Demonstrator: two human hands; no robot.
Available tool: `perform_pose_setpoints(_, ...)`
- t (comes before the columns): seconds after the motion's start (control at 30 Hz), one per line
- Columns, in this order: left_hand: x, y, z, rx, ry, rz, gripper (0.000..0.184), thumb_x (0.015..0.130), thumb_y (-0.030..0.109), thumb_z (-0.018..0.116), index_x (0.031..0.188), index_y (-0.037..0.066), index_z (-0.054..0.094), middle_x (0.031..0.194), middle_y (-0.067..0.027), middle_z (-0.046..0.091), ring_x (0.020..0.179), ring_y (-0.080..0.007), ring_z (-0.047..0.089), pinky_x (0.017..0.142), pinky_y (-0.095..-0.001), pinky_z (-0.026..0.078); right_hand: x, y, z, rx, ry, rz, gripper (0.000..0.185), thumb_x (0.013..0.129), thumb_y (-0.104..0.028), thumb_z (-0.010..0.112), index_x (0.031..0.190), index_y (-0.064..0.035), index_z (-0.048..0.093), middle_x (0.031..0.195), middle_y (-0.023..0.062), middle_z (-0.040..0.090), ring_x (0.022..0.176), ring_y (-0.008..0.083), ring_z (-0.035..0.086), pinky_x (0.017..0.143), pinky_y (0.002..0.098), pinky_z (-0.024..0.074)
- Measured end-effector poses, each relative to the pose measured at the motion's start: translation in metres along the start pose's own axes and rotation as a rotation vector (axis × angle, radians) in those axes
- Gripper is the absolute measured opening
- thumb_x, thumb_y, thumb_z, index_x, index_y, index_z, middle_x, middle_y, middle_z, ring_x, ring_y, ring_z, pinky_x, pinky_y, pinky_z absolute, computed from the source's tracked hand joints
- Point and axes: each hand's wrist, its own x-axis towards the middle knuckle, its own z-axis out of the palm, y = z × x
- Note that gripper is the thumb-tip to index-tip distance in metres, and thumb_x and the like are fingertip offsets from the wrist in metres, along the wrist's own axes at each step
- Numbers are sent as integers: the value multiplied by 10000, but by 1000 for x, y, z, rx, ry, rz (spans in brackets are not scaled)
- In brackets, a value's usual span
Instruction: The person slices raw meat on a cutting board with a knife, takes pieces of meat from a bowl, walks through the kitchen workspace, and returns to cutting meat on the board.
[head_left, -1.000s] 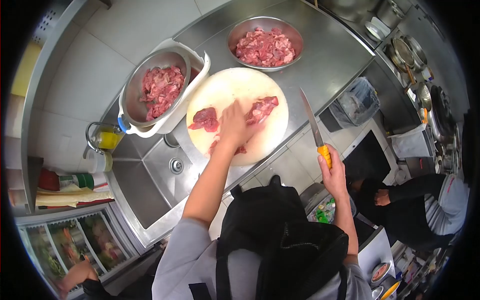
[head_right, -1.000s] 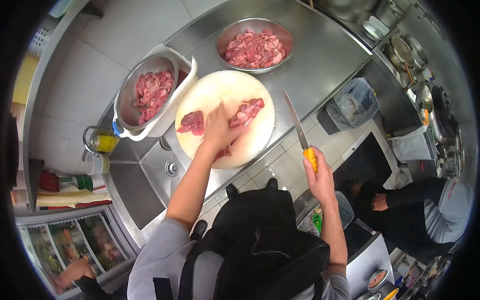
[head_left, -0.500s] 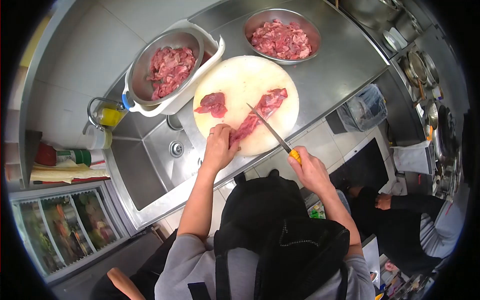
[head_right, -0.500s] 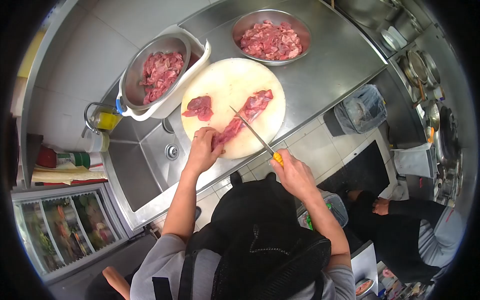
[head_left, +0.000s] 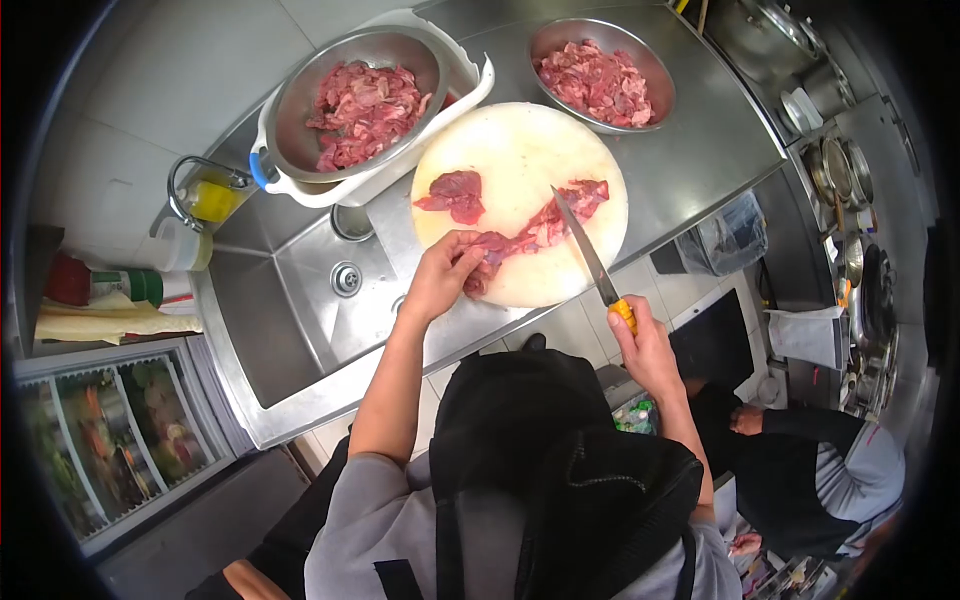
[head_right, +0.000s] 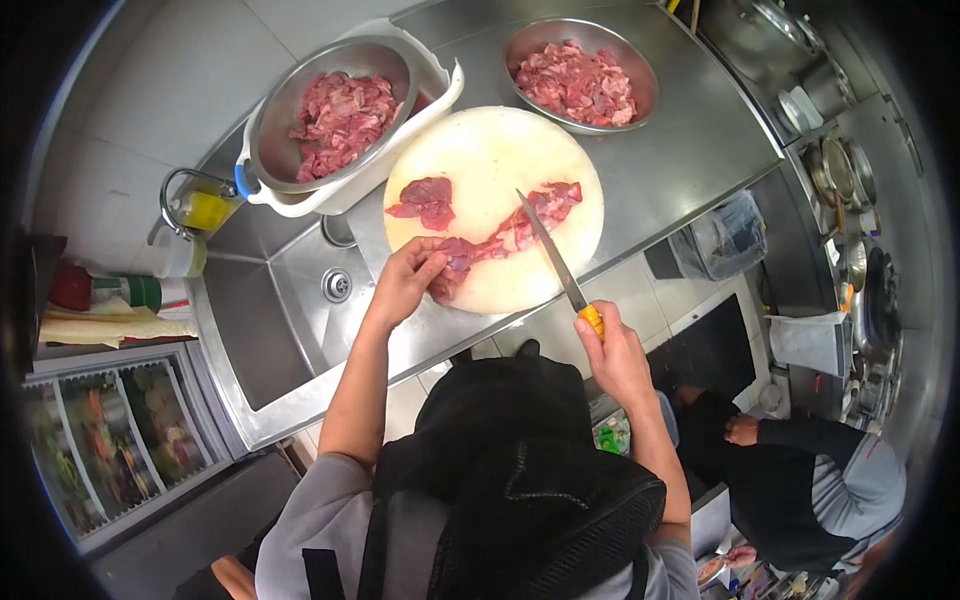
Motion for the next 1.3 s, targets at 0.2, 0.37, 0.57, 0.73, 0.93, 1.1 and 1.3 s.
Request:
perform_pose_setpoints(0.2, 4, -2, 1, -160, -96, -71, 218, 1125, 146, 614, 1302, 21, 642, 956, -37, 760, 754, -100, 694, 644, -257, 556, -5, 1, 2, 68, 38, -20, 349, 1110, -306, 635, 1330, -49, 552, 944, 265, 735, 890, 494, 726, 771, 514, 550)
perform_pose_setpoints(0.37, -2, 0, 30, 78, -6, 156, 216, 1013, 51, 735, 1211, 40, 650, 960, -33, 730, 803, -97, 671, 701, -280, 549, -9, 7, -1, 97, 50, -15, 347, 1111, -306, 634, 1327, -48, 552, 944, 265, 733, 898, 494, 725, 777, 512, 549)
perform_pose_setpoints(0.57, -8, 6, 52, 473, -92, 229, 297, 1015, 154, 755, 1256, 7, 660, 1027, -132, 748, 958, -282, 729, 899, -387, 566, -25, 26, -12, 79, 89, 41, 341, 1112, -308, 631, 1320, -50, 551, 941, 273, 726, 910, 509, 717, 781, 520, 549)
perform_pose_setpoints(0.73, 71, -8, 89, 863, 326, 661, 468, 962, 324, 799, 1263, 1, 644, 1069, -228, 770, 995, -399, 746, 946, -495, 571, -36, 48, -16, 78, 153, 83, 340, 1112, -310, 630, 1319, -53, 547, 939, 276, 722, 909, 516, 713, 785, 527, 549)
perform_pose_setpoints(0.93, 138, 9, 107, 791, 132, 213, 483, 956, 353, 750, 1202, -27, 584, 1033, -313, 752, 1051, -484, 745, 897, -556, 582, -46, 54, -20, 96, 208, 72, 332, 1112, -308, 627, 1308, -51, 554, 955, 279, 723, 921, 525, 708, 796, 532, 552)
perform_pose_setpoints(1.1, 136, -13, 48, 605, 441, 442, 370, 943, 215, 772, 1242, 55, 624, 1279, -311, 667, 1150, -492, 645, 1007, -530, 526, -57, 63, -16, 126, 201, 102, 328, 1108, -300, 632, 1309, -50, 560, 993, 286, 731, 959, 524, 712, 808, 531, 554)
perform_pose_setpoints(1.3, 46, 6, 35, 1048, -128, 780, 289, 892, 93, 751, 1176, 107, 700, 1342, -91, 615, 1300, -376, 534, 1072, -521, 458, -62, 51, -12, 116, 121, 57, 335, 1102, -294, 640, 1318, -49, 563, 1037, 284, 743, 994, 521, 713, 832, 535, 559)
